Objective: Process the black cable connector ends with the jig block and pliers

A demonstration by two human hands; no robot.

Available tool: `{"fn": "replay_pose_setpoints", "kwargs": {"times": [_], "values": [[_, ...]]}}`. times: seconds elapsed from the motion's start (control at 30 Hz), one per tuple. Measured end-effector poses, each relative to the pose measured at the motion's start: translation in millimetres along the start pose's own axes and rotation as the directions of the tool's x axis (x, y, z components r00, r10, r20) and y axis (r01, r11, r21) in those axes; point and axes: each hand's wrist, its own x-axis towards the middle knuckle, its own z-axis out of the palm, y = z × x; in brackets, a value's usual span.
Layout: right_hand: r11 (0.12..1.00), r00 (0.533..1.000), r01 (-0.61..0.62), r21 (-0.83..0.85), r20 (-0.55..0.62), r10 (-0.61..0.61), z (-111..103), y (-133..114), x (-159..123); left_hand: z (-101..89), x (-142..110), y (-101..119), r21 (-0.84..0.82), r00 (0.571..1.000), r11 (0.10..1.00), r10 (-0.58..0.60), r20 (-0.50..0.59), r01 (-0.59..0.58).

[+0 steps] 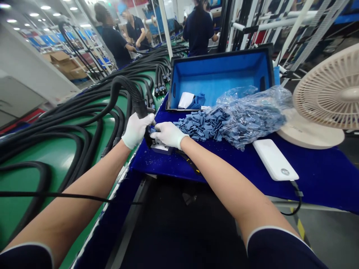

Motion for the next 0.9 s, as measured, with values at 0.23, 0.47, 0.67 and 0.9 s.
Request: {"fn": "replay_pose_setpoints", "kwargs": {"times": [0.23, 0.47, 0.67, 0.9], "values": [[0.994, 1.0, -0.006, 0.109, 0.03, 0.002, 6, 18, 21, -0.5, 3, -16, -0.192, 0.999, 0.98, -0.04, 0.016, 0.042], [0.99, 0.989, -0.125, 0.058, 0.086, 0.12, 5, 15, 31, -1.6, 3, -12, -0.339, 0.991, 0.932, -0.133, 0.001, 0.126], [0.989, 0.992, -0.108, -0.105, 0.049, 0.114, -4, -12, 13, 1.0, -13, 17, -0.292, 0.994, 0.952, -0.103, -0.022, 0.092], [0.955, 0.996, -0.072, -0.289, 0.031, 0.084, 1, -16, -7, -75.3, -55, 14, -0.039, 0.964, 0.983, -0.184, -0.191, 0.18]]}}
